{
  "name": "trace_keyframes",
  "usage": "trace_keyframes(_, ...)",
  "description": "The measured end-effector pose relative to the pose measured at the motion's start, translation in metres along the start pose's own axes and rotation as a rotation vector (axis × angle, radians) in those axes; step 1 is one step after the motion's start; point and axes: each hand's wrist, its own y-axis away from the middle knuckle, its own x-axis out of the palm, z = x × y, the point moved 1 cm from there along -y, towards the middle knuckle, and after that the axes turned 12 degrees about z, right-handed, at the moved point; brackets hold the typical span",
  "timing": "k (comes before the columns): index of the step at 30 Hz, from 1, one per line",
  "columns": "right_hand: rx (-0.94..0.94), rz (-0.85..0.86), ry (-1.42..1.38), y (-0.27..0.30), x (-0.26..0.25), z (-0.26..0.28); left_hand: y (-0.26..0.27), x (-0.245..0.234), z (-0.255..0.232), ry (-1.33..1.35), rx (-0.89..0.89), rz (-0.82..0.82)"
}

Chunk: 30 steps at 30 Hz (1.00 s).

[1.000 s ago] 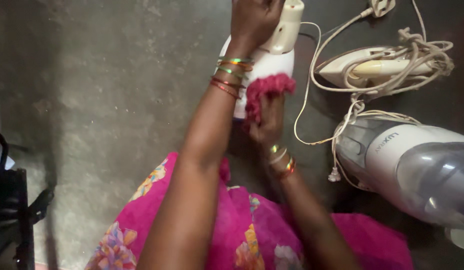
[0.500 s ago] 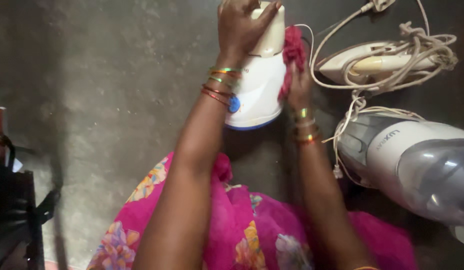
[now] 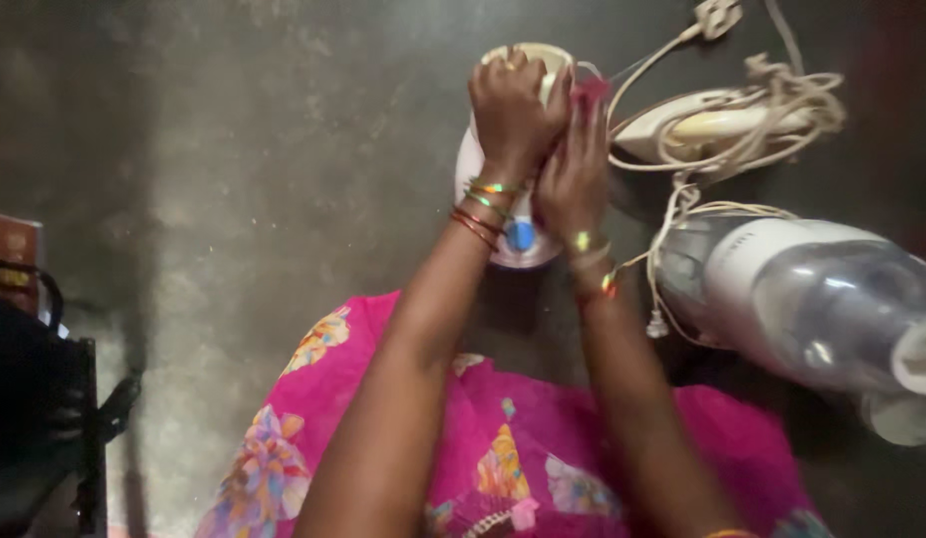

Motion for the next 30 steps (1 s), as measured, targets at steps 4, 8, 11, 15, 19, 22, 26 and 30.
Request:
trace_keyframes(4, 0.228, 0.058, -0.182, -0.043, -0.029, -0.027, -0.002, 0.000, -0.013, -0.012, 0.141, 0.227)
trace_keyframes(8, 0.063, 0.030, -0.135, 0.000, -0.041, -0.004, 0.002, -0.007, -0.025, -0.020, 0.093, 0.380)
trace_keyframes(11, -0.001, -0.023, -0.038, 0.068, -0.025, 0.024, 0.006, -0.017, -0.026, -0.020, -0.085, 0.607)
trace_keyframes(15, 0.102, -0.043, 0.130, 0.109, -0.005, 0.009, 0.039, -0.033, -0.025, 0.025, -0.168, 0.645)
trace_keyframes(19, 0.462, -0.105, -0.209, 0.063, 0.015, -0.034, 0.074, -0.019, -0.039, -0.052, -0.108, 0.536)
trace_keyframes(22, 0.205, -0.145, -0.214, 0.063, 0.029, -0.027, 0.065, -0.015, -0.035, -0.085, -0.224, 0.623)
trace_keyframes(26, -0.029, 0.115, 0.086, 0.134, 0.027, -0.015, 0.062, -0.035, -0.006, 0.023, -0.406, 0.668)
trace_keyframes(30, 0.017, 0.094, 0.138, 0.169, 0.030, -0.028, 0.077, -0.038, -0.004, 0.088, -0.383, 0.597)
